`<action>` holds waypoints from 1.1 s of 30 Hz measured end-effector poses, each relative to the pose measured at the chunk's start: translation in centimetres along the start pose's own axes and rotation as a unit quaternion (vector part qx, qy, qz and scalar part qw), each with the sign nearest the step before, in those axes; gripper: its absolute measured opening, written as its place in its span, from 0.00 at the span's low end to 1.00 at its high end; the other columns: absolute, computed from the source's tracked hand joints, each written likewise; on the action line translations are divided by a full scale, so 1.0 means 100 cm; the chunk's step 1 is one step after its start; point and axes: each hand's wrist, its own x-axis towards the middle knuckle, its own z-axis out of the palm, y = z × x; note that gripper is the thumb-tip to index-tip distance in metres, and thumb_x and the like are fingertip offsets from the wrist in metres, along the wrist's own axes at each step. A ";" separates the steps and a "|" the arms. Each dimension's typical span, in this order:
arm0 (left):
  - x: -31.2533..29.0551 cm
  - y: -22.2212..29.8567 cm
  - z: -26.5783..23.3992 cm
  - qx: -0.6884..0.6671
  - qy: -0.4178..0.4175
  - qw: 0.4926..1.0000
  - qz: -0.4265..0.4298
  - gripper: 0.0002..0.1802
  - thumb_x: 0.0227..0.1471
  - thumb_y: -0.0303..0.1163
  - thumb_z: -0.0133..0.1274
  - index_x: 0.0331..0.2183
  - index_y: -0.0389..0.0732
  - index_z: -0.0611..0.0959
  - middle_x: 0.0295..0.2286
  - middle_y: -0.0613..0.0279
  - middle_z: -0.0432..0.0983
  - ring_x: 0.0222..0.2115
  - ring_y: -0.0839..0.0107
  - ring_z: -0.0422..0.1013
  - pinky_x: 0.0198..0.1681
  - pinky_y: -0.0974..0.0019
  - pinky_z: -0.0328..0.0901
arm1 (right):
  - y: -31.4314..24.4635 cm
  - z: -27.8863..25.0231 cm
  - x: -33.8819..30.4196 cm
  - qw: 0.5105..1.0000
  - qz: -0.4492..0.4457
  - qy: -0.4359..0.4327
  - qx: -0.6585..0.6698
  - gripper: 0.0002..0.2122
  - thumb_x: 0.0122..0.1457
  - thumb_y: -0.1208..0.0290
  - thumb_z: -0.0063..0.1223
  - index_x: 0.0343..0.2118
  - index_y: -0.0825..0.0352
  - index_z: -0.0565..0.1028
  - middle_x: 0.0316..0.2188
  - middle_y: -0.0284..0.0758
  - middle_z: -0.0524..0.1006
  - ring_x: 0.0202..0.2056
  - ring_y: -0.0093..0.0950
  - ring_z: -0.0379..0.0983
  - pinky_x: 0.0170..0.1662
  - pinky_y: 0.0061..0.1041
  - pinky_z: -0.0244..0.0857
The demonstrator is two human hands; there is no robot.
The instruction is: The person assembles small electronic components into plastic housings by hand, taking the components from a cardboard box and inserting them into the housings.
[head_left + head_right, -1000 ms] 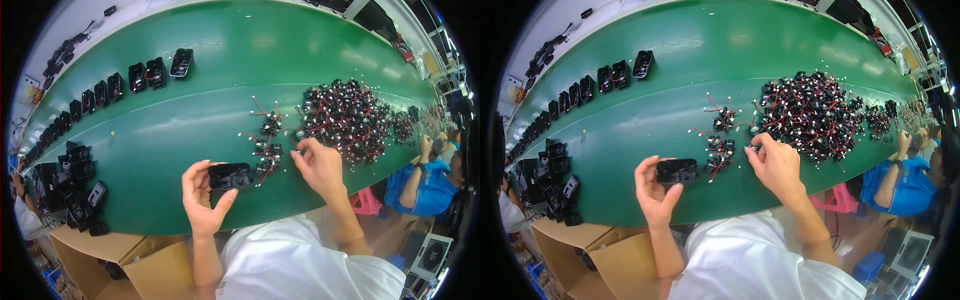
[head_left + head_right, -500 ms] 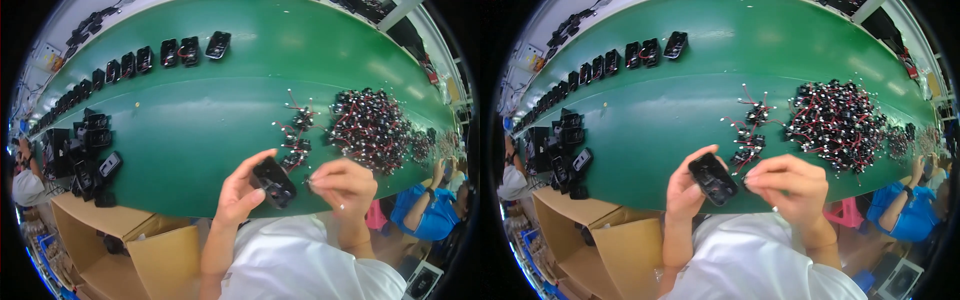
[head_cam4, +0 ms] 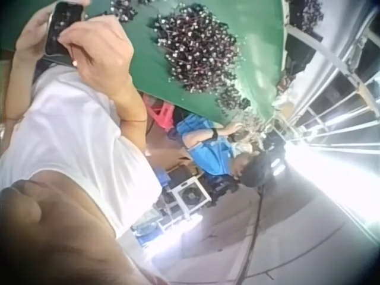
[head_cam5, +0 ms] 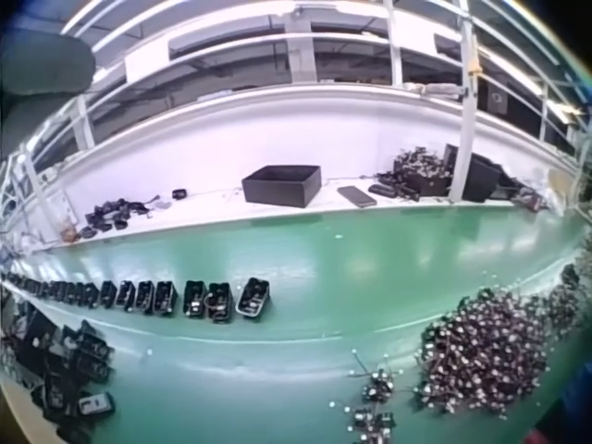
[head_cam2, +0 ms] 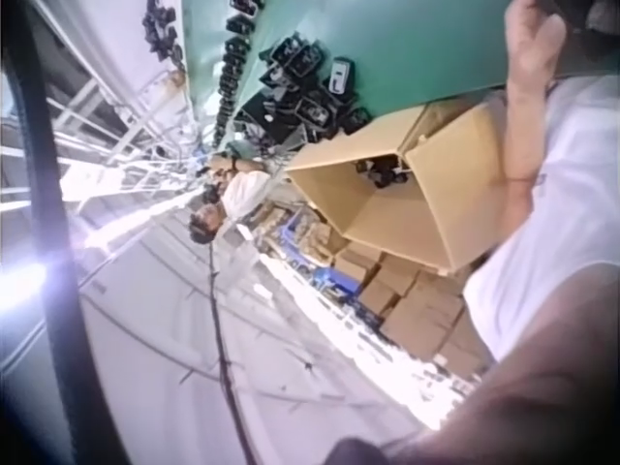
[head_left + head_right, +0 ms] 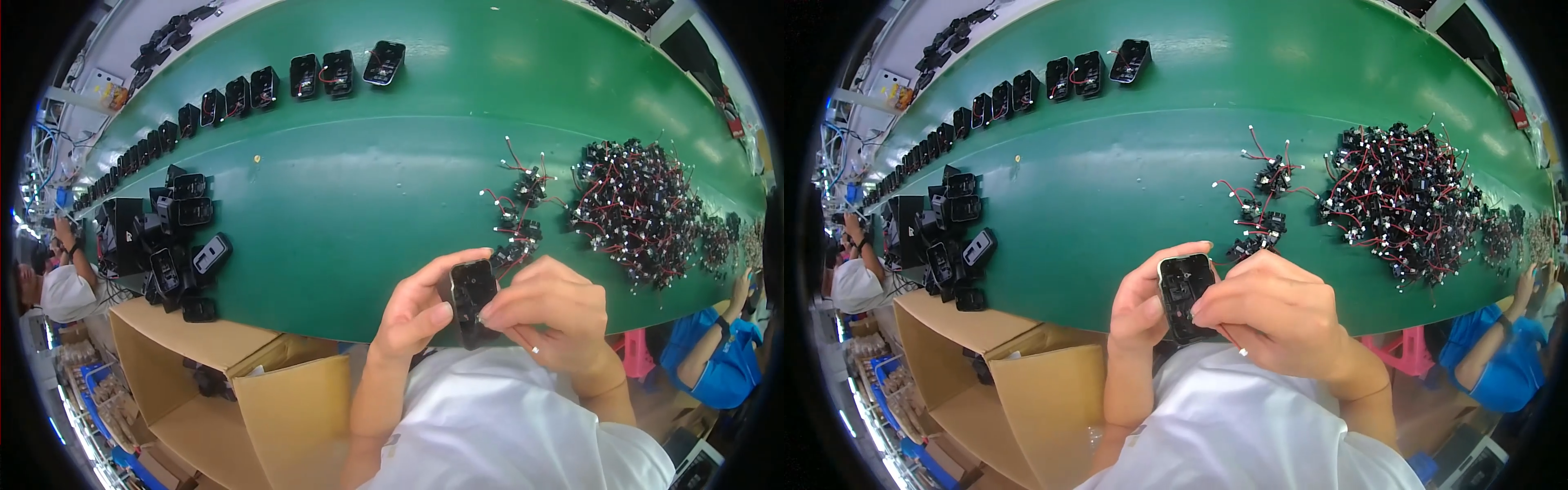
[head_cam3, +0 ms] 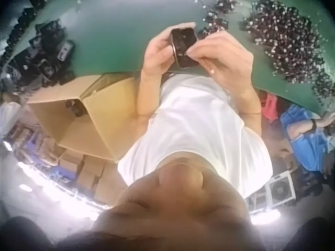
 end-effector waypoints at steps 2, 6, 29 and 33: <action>0.002 0.004 0.001 0.010 -0.007 1.000 -0.012 0.46 0.50 0.47 0.57 0.59 0.22 0.64 0.46 0.48 0.75 0.47 0.65 0.73 0.52 0.65 0.66 | 0.001 0.000 -0.001 1.000 -0.009 -0.020 0.002 0.13 0.36 0.86 0.67 0.28 0.64 0.82 0.28 0.29 0.82 0.28 0.28 0.74 0.32 0.24 0.69; 0.004 0.004 -0.001 0.004 -0.012 1.000 -0.020 0.41 0.52 0.43 0.56 0.59 0.24 0.65 0.49 0.50 0.72 0.50 0.65 0.70 0.56 0.64 0.62 | 0.005 0.006 -0.002 1.000 0.012 -0.028 0.006 0.14 0.37 0.85 0.66 0.30 0.64 0.82 0.29 0.29 0.82 0.29 0.29 0.74 0.33 0.25 0.70; 0.001 0.017 0.010 0.269 0.110 0.954 0.080 0.36 0.61 0.37 0.52 0.62 0.32 0.56 0.38 0.50 0.78 0.32 0.67 0.76 0.36 0.69 0.70 | 0.077 -0.062 -0.054 0.840 0.207 0.331 0.376 0.26 0.65 0.62 0.50 0.58 0.79 0.63 0.59 0.47 0.67 0.59 0.38 0.65 0.63 0.38 0.60; -0.009 0.034 -0.004 0.373 0.271 0.873 0.159 0.26 0.55 0.24 0.53 0.55 0.34 0.69 0.38 0.54 0.79 0.38 0.68 0.75 0.44 0.67 0.68 | 0.040 -0.045 -0.058 0.838 0.228 0.292 0.400 0.19 0.62 0.74 0.49 0.55 0.76 0.67 0.60 0.52 0.65 0.61 0.41 0.64 0.65 0.38 0.57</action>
